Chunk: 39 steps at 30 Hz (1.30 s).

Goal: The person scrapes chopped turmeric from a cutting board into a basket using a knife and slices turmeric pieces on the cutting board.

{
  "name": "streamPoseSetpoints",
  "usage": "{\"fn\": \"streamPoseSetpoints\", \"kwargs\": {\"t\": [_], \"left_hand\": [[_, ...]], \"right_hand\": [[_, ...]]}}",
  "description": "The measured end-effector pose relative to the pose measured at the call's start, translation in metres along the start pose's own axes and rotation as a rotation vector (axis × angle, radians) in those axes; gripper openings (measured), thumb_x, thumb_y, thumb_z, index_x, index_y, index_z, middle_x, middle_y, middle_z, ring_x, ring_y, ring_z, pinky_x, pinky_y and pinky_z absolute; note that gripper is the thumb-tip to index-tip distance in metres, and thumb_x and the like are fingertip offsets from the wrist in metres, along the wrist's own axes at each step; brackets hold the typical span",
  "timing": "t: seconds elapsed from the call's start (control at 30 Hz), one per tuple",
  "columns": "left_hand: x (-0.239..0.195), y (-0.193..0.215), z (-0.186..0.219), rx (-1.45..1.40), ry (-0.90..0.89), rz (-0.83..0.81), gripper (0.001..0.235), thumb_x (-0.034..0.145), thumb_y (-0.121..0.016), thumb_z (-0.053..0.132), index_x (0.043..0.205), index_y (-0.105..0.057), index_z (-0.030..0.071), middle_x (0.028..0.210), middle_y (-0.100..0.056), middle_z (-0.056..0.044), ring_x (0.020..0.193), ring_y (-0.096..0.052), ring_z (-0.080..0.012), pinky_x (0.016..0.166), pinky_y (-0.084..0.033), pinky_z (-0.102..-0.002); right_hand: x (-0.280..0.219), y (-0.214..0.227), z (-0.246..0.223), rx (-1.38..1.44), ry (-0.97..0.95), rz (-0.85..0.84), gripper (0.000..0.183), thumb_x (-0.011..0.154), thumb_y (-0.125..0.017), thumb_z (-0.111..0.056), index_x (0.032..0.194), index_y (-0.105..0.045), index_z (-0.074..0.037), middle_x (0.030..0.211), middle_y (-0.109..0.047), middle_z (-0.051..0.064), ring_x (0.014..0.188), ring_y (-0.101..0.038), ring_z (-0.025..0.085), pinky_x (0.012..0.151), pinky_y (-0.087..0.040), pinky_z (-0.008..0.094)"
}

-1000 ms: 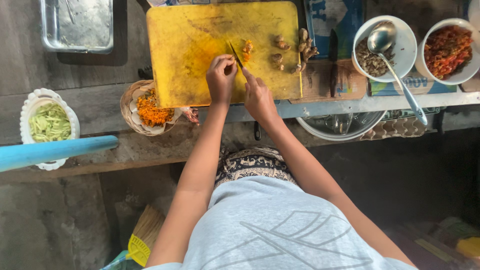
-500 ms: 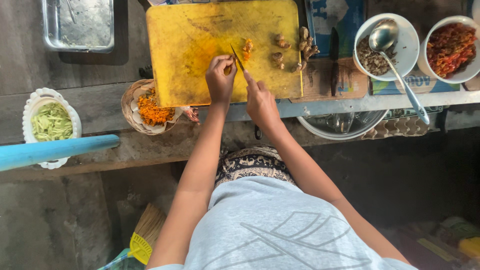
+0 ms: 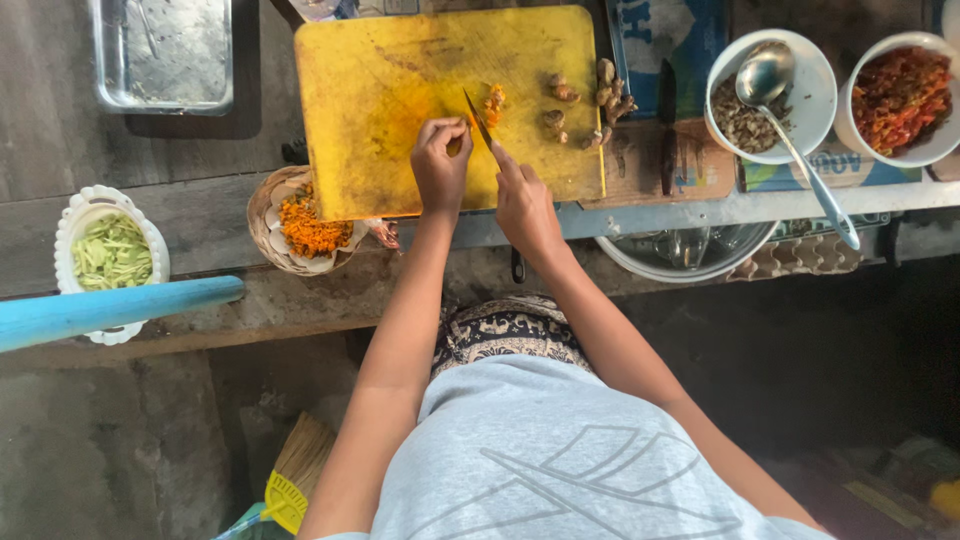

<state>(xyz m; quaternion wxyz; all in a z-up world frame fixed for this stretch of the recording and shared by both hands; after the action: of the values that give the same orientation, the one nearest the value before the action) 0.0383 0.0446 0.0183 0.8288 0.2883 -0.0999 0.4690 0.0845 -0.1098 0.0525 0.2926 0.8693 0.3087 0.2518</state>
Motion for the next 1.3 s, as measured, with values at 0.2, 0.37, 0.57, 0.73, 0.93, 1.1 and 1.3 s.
{"fn": "streamPoseSetpoints", "kwargs": {"t": [0.2, 0.37, 0.57, 0.73, 0.93, 1.1, 1.3], "left_hand": [[-0.002, 0.000, -0.004, -0.035, 0.007, 0.002, 0.010, 0.084, -0.077, -0.003, 0.091, -0.070, -0.003, 0.101, -0.071, -0.015, 0.094, -0.074, -0.0305, 0.080, -0.059, -0.036], [-0.002, 0.000, -0.003, -0.027, -0.001, 0.018, 0.009, 0.084, -0.077, -0.003, 0.091, -0.070, -0.002, 0.100, -0.071, -0.014, 0.092, -0.074, -0.0297, 0.080, -0.060, -0.036], [-0.001, 0.000, -0.002, -0.039, 0.001, 0.025, 0.007, 0.086, -0.077, -0.002, 0.091, -0.071, -0.002, 0.100, -0.071, -0.014, 0.091, -0.074, -0.0294, 0.078, -0.061, -0.034], [0.000, 0.001, 0.001, -0.055, -0.010, 0.028, 0.007, 0.087, -0.076, -0.001, 0.092, -0.071, -0.002, 0.102, -0.071, -0.014, 0.091, -0.075, -0.0285, 0.078, -0.062, -0.034], [0.001, -0.001, -0.004, -0.035, -0.007, 0.027, 0.006, 0.086, -0.077, -0.001, 0.090, -0.072, -0.002, 0.099, -0.072, -0.014, 0.091, -0.075, -0.0281, 0.078, -0.061, -0.034], [-0.001, -0.002, -0.006, -0.056, 0.016, 0.016, 0.009, 0.086, -0.076, -0.002, 0.094, -0.073, -0.003, 0.102, -0.073, -0.014, 0.090, -0.075, -0.0266, 0.079, -0.061, -0.034], [0.001, -0.002, -0.002, -0.081, 0.021, 0.015, 0.007, 0.087, -0.076, -0.001, 0.093, -0.072, -0.002, 0.103, -0.072, -0.012, 0.092, -0.075, -0.0269, 0.080, -0.062, -0.034]], "right_hand": [[-0.005, 0.004, -0.008, -0.004, -0.024, -0.044, 0.050, 0.101, -0.058, -0.001, 0.149, -0.052, -0.012, 0.093, -0.065, 0.029, 0.082, -0.064, 0.051, 0.072, -0.050, 0.057], [-0.004, 0.007, -0.011, 0.019, -0.004, -0.034, 0.051, 0.099, -0.057, 0.001, 0.149, -0.053, -0.010, 0.091, -0.066, 0.028, 0.080, -0.065, 0.048, 0.071, -0.052, 0.055], [0.002, -0.004, -0.006, -0.003, 0.033, -0.015, 0.047, 0.099, -0.058, 0.001, 0.145, -0.055, -0.007, 0.095, -0.068, 0.028, 0.083, -0.067, 0.047, 0.073, -0.053, 0.054], [0.010, -0.003, -0.007, 0.018, -0.022, -0.051, 0.045, 0.097, -0.057, 0.003, 0.142, -0.058, -0.001, 0.094, -0.068, 0.030, 0.083, -0.066, 0.048, 0.073, -0.052, 0.054], [0.008, 0.020, -0.020, 0.065, 0.059, 0.047, 0.040, 0.098, -0.055, 0.002, 0.137, -0.061, -0.001, 0.101, -0.070, 0.030, 0.092, -0.068, 0.047, 0.079, -0.054, 0.050], [0.004, 0.015, -0.016, 0.046, -0.026, -0.024, 0.041, 0.098, -0.056, 0.002, 0.138, -0.062, -0.001, 0.095, -0.070, 0.029, 0.086, -0.068, 0.046, 0.078, -0.054, 0.051], [0.007, 0.021, -0.016, 0.149, 0.029, 0.027, 0.039, 0.098, -0.055, 0.004, 0.135, -0.063, -0.001, 0.107, -0.071, 0.030, 0.097, -0.071, 0.044, 0.082, -0.057, 0.045]]}}
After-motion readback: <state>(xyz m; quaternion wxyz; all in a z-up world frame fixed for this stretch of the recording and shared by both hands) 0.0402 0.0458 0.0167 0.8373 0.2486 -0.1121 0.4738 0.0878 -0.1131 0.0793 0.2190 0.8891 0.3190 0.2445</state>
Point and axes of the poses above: each hand's wrist, its own x-axis towards the middle knuckle, its own y-axis out of the back of the hand, z = x × y, the point moved 6 cm from there along x, towards the middle knuckle
